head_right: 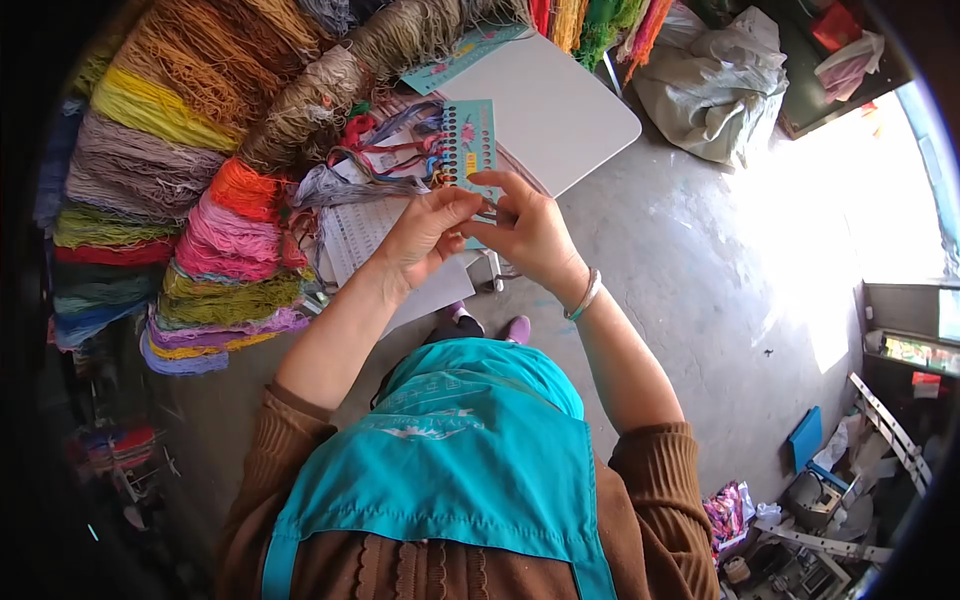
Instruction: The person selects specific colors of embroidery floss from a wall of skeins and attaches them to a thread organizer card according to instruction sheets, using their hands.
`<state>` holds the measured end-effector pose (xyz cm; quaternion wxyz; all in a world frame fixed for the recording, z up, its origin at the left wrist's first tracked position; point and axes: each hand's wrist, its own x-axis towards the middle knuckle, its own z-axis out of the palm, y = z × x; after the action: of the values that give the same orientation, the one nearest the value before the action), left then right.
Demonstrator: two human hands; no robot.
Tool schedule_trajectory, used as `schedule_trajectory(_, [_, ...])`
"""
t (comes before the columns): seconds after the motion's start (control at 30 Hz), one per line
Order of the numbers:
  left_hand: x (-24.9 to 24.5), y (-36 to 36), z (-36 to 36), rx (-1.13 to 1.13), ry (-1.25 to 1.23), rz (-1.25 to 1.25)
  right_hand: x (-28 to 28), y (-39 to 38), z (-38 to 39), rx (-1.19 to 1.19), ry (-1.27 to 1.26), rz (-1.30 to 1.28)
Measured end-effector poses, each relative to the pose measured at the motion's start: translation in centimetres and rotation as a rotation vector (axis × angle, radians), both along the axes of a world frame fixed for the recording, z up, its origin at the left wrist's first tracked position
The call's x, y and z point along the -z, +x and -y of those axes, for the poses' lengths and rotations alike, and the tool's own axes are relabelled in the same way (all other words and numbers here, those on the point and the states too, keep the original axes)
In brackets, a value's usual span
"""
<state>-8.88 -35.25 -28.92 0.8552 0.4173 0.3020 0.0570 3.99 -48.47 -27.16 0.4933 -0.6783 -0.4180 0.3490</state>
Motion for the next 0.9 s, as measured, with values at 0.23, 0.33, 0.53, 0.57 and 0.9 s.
schedule_trajectory(0.23, [4.4,-3.4,-1.7,-0.024,0.284,-0.053,4.9,-3.8,-2.0,0.126,0.135,0.300])
schedule_trajectory(0.33, [4.6,-4.4,-2.1,0.011,0.287,-0.103,5.7,-4.5,-2.5,0.144,0.240,0.438])
schedule_trajectory(0.53, [4.9,-4.8,-1.8,-0.069,0.231,-0.178,7.6,-3.9,-4.5,0.294,0.118,0.093])
schedule_trajectory(0.57, [4.8,-4.6,-1.6,-0.149,0.249,-0.191,8.1,-3.1,-5.2,0.312,0.073,0.122])
schedule_trajectory(0.9, [6.5,-2.8,-3.4,-0.055,0.094,-0.159,10.6,-1.8,-6.3,0.306,0.008,0.140])
